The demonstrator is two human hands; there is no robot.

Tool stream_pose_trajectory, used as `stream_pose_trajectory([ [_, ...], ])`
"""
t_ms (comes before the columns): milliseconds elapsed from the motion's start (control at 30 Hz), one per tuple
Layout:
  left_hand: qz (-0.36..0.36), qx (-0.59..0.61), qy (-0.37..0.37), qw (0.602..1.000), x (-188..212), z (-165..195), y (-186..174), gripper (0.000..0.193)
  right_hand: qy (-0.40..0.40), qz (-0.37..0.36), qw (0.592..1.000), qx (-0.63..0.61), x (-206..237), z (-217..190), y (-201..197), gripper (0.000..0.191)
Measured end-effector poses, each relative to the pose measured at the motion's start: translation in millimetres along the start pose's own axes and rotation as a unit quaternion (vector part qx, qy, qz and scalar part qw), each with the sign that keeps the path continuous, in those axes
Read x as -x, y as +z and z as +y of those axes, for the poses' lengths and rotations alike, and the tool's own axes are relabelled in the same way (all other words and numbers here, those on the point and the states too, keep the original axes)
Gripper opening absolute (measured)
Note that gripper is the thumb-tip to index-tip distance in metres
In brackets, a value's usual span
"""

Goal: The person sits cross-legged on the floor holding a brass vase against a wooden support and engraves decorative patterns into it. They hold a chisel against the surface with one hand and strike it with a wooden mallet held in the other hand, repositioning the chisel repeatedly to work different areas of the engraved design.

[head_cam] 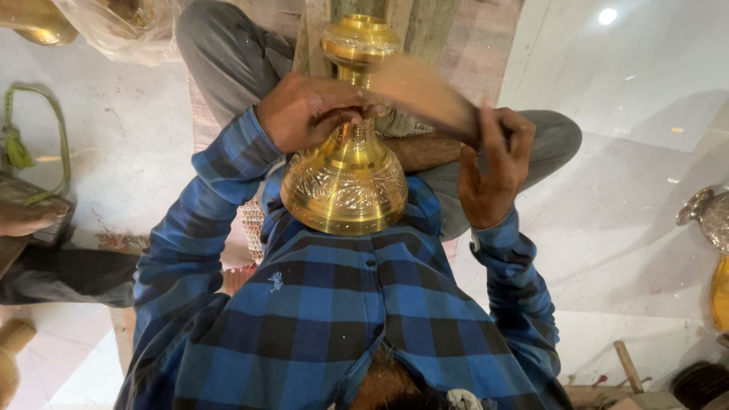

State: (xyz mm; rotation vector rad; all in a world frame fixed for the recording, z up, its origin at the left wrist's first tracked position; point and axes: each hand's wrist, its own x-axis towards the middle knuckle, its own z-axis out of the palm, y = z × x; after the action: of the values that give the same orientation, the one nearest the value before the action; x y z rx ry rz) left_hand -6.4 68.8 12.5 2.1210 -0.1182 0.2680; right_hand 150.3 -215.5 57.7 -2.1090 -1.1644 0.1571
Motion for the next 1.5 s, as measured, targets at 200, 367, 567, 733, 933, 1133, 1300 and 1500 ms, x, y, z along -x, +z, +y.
stream_pose_trajectory([
  [200, -0.013, 0.005, -0.005, 1.0, -0.2, -0.8, 0.7, 0.03, -0.042, -0.022, 0.981, 0.187, 7.0, 6.7, 7.5, 0.055],
  [367, 0.005, -0.003, 0.014, 1.0, 2.4, 1.5, -1.7, 0.037, -0.066, 0.05, 0.996, 0.027, 5.0, 5.1, 5.3, 0.057],
  [567, 0.15, 0.09, -0.049, 0.983, 6.2, 4.7, 7.3, 0.019, 0.032, -0.047, 0.995, 0.086, 2.8, -1.8, 3.0, 0.071],
  [733, 0.247, 0.264, -0.088, 0.928, 12.1, 10.5, 17.4, 0.024, 0.058, -0.074, 0.996, -0.004, -9.4, 1.7, 5.0, 0.07],
  [933, 0.27, 0.198, -0.099, 0.937, 7.5, 7.9, 35.3, 0.022, 0.057, -0.091, 0.993, -0.042, -14.6, 8.7, 18.0, 0.072],
  [1133, 0.39, 0.259, -0.13, 0.874, 43.8, 0.3, 34.2, 0.025, 0.161, -0.096, 0.954, -0.232, 7.6, 38.1, 45.9, 0.052],
  [1300, 0.462, 0.275, -0.26, 0.802, 82.0, 14.8, 52.4, 0.03, 0.382, -0.107, 0.755, -0.522, 47.1, 44.6, 96.8, 0.015],
  [1500, 0.502, 0.432, -0.323, 0.676, 89.8, 22.4, 68.2, 0.032, 0.402, -0.111, 0.699, -0.581, 66.9, 43.8, 101.0, 0.017],
])
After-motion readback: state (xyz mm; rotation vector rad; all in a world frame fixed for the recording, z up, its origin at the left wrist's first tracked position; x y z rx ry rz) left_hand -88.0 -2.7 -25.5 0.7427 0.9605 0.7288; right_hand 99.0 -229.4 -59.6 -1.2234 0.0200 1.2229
